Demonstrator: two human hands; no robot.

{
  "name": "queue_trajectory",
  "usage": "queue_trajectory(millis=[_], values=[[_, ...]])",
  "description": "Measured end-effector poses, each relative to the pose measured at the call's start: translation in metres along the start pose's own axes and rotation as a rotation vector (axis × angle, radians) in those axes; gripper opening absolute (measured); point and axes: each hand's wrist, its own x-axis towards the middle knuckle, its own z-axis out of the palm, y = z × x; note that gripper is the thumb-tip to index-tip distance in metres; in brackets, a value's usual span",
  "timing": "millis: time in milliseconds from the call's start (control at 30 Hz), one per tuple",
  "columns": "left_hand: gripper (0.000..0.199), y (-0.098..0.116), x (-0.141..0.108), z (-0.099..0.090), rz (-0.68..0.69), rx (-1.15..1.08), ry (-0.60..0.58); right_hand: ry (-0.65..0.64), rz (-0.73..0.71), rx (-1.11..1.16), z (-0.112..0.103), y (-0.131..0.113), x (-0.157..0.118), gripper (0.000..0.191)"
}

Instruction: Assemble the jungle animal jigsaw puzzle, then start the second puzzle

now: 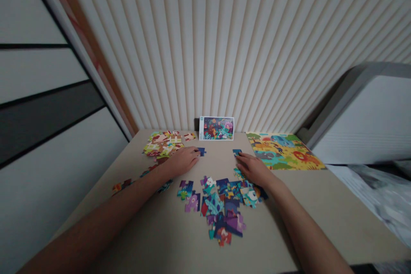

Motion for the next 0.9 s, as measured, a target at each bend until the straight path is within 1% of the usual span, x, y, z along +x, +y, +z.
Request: queue_trajectory(millis=[67,133,200,267,333,433,467,533,600,667,700,767,833,900], values=[[0.036,0.000,0.000,-0.001,0.007,-0.004,-0.007,0.011,-0.010,0.019,-0.001,0.000,0.000,0.043],[0.039,-0.001,0.000,-0.004,0.012,-0.005,-0.011,0.053,-0.028,0.066,-0.005,0.002,0.001,0.041],[0.042,0.000,-0.003,-0.011,0.011,-0.004,-0.008,0.149,-0.001,0.113,-0.014,0.006,0.003,0.040],[0.042,0.003,-0.010,-0.022,0.010,0.001,0.000,0.255,0.072,0.137,-0.026,0.012,0.001,0.039],[0.039,0.010,-0.026,-0.035,0.023,0.008,0.009,0.308,0.135,0.144,-0.039,0.017,-0.006,0.037],[0.032,0.030,-0.068,-0.050,0.077,0.009,0.030,0.293,0.165,0.140,-0.048,0.017,-0.033,0.035],[0.031,0.038,-0.086,-0.052,0.084,0.005,0.041,0.282,0.167,0.138,-0.047,0.015,-0.045,0.034],[0.036,0.055,-0.123,-0.053,0.106,-0.008,0.053,0.261,0.167,0.144,-0.040,0.007,-0.074,0.034],[0.039,0.072,-0.157,-0.048,0.076,-0.028,0.095,0.246,0.168,0.176,-0.031,-0.004,-0.101,0.035],[0.041,0.088,-0.181,-0.040,0.062,-0.046,0.133,0.226,0.158,0.211,-0.021,-0.014,-0.123,0.036],[0.041,0.095,-0.189,-0.036,0.051,-0.052,0.158,0.214,0.145,0.219,-0.017,-0.018,-0.131,0.037],[0.042,0.110,-0.194,-0.028,0.023,-0.066,0.199,0.198,0.114,0.204,-0.009,-0.023,-0.142,0.038],[0.044,0.127,-0.188,-0.024,0.026,-0.082,0.221,0.203,0.098,0.163,-0.003,-0.023,-0.148,0.037],[0.045,0.145,-0.177,-0.024,0.088,-0.094,0.214,0.233,0.115,0.122,0.001,-0.019,-0.151,0.036]])
